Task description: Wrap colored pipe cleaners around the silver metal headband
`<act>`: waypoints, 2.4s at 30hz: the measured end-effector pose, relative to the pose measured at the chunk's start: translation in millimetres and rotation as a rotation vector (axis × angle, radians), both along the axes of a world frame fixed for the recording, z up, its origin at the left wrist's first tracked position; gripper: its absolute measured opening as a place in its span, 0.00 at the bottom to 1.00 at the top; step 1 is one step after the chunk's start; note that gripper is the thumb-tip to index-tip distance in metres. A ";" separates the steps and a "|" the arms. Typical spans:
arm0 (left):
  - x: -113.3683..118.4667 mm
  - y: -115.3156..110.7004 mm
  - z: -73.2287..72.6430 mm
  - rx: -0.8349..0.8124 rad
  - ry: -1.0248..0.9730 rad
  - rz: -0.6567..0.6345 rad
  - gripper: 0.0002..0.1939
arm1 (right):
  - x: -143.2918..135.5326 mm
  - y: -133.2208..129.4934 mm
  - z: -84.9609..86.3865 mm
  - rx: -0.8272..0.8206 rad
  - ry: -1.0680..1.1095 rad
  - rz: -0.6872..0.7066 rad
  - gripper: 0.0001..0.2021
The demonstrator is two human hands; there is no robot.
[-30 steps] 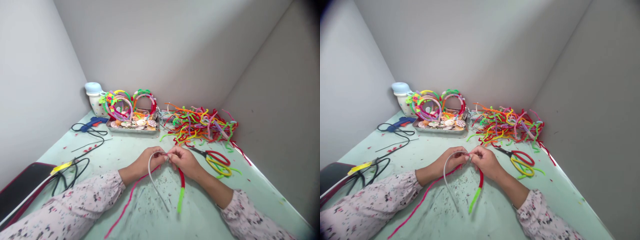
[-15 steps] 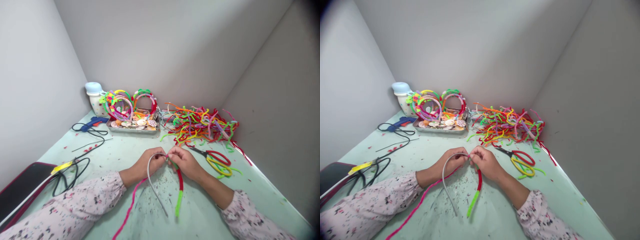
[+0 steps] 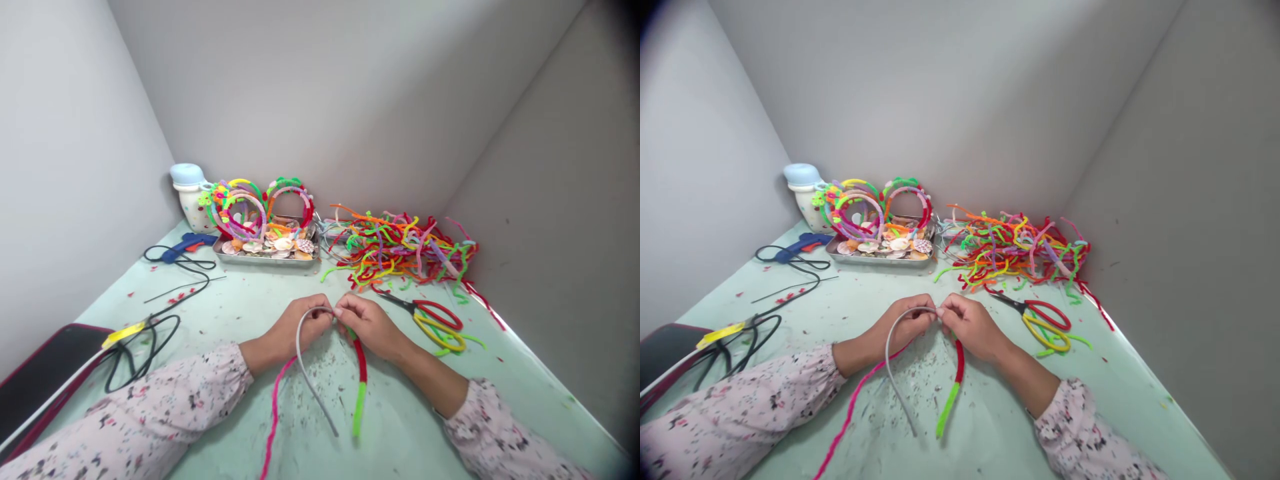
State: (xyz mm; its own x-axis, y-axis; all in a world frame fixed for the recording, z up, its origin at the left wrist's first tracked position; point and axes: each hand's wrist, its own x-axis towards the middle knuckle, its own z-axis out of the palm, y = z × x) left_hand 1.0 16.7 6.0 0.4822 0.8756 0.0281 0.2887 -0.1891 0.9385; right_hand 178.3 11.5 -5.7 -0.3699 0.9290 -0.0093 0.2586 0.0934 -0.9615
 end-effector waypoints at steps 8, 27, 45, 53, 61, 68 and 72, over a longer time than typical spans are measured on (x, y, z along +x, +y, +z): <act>0.2 -2.1 0.8 -0.019 -0.030 -0.008 0.05 | 1.0 0.6 1.4 0.076 -0.044 0.029 0.11; 0.6 -5.2 3.4 -0.002 -0.114 -0.090 0.06 | 8.6 4.8 7.6 -0.225 0.138 0.170 0.14; 0.2 -6.0 -2.8 -0.022 -0.146 -0.090 0.05 | 11.7 4.5 19.0 -0.357 0.187 0.237 0.13; 0.4 -6.3 -2.0 -0.002 -0.145 -0.110 0.05 | 15.0 9.5 14.5 -0.372 0.198 0.303 0.14; -0.4 -8.3 -1.9 0.053 -0.146 -0.175 0.03 | 19.0 10.0 12.3 -0.420 0.137 0.317 0.14; -2.2 -9.3 -0.8 0.208 -0.025 -0.201 0.06 | 23.7 12.7 9.6 -0.499 0.160 0.393 0.13; -3.0 -10.1 -1.1 0.275 0.027 -0.248 0.10 | 24.2 12.5 16.0 -0.548 0.158 0.443 0.12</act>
